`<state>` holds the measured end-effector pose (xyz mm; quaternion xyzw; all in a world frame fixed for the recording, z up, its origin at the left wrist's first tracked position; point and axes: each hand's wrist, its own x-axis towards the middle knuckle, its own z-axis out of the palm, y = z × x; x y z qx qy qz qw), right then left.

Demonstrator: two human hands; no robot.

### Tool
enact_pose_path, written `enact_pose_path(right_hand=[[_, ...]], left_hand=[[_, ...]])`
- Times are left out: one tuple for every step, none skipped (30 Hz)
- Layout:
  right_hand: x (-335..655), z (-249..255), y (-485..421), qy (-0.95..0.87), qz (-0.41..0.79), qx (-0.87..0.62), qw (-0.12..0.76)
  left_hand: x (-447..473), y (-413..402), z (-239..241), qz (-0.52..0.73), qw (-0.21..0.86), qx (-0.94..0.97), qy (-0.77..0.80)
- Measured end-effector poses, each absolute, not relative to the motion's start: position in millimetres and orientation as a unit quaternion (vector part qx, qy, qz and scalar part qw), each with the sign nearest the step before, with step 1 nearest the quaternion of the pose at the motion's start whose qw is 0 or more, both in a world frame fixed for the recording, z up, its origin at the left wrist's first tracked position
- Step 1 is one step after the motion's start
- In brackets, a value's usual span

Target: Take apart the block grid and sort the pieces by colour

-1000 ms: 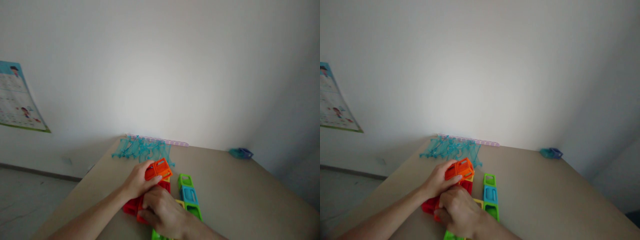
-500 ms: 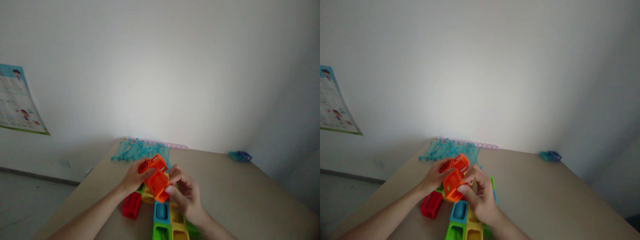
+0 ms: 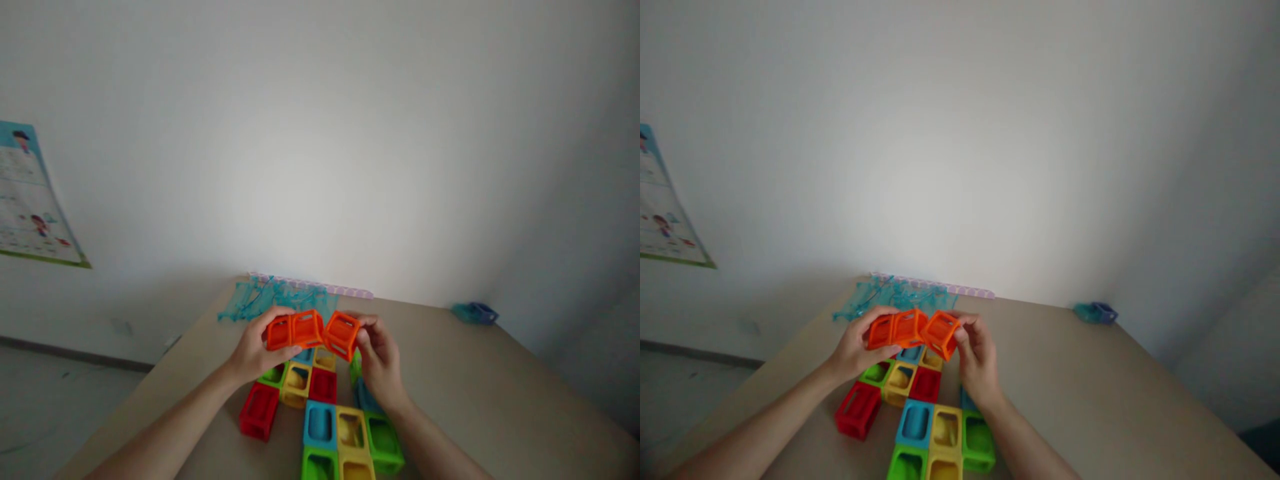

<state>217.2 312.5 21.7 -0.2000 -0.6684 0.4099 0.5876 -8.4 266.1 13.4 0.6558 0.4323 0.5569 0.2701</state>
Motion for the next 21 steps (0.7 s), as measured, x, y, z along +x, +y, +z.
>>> enact_pose_path(right_hand=[[216.9,23.3,313.5,-0.668,0.415,-0.213,0.579],[216.6,24.5,314.5,-0.670,0.418,-0.228,0.570],[216.5,25.2,315.4,-0.673,0.418,-0.244,0.559],[216.6,25.3,316.1,-0.676,0.420,-0.260,0.547],[216.8,24.9,316.5,-0.676,0.426,-0.275,0.535],[217.3,24.0,316.3,-0.674,0.438,-0.281,0.525],[217.9,22.9,315.7,-0.674,0.451,-0.276,0.515],[218.6,21.8,314.6,-0.679,0.464,-0.262,0.505],[219.3,20.9,313.2,-0.690,0.470,-0.242,0.494],[219.9,20.1,311.6,-0.705,0.467,-0.225,0.484],[220.3,19.6,310.0,-0.722,0.455,-0.214,0.474],[220.5,19.5,308.5,-0.740,0.439,-0.212,0.464],[220.6,19.5,307.3,-0.753,0.424,-0.216,0.456],[220.5,19.7,306.4,-0.760,0.411,-0.222,0.452],[220.4,19.9,305.8,-0.766,0.400,-0.226,0.450],[220.3,20.1,305.7,-0.770,0.392,-0.226,0.449],[220.3,20.0,305.7,-0.775,0.384,-0.223,0.450],[220.4,19.6,306.0,-0.779,0.375,-0.219,0.453],[220.5,18.9,306.5,-0.783,0.364,-0.216,0.457],[220.7,17.9,306.9,-0.786,0.353,-0.211,0.461],[220.9,17.0,307.4,-0.789,0.342,-0.207,0.467]], left_hand=[[-9.0,266.0,13.2,0.550,0.255,0.668,0.432],[-9.8,266.0,13.1,0.542,0.237,0.682,0.429],[-10.5,266.2,13.0,0.535,0.220,0.695,0.427],[-10.9,266.5,13.0,0.528,0.205,0.706,0.424],[-11.2,266.7,13.0,0.524,0.193,0.714,0.423],[-11.3,267.0,12.9,0.522,0.185,0.717,0.423],[-11.2,267.2,12.8,0.520,0.178,0.718,0.426],[-11.1,267.2,12.6,0.520,0.173,0.717,0.430],[-11.0,267.2,12.4,0.521,0.170,0.716,0.433],[-11.1,267.2,12.1,0.519,0.168,0.716,0.435],[-11.4,267.2,11.8,0.518,0.167,0.718,0.435],[-11.9,267.2,11.4,0.516,0.166,0.722,0.431],[-12.6,267.3,11.1,0.513,0.166,0.726,0.426],[-13.2,267.4,10.9,0.510,0.167,0.731,0.420],[-13.8,267.4,10.7,0.510,0.170,0.734,0.415],[-14.3,267.5,10.8,0.511,0.177,0.734,0.410],[-14.6,267.5,11.1,0.513,0.190,0.731,0.407],[-14.6,267.5,11.5,0.518,0.213,0.725,0.401],[-14.4,267.5,12.0,0.527,0.247,0.713,0.390],[-14.1,267.7,12.5,0.540,0.286,0.698,0.373],[-13.7,268.1,12.8,0.553,0.325,0.680,0.356]])
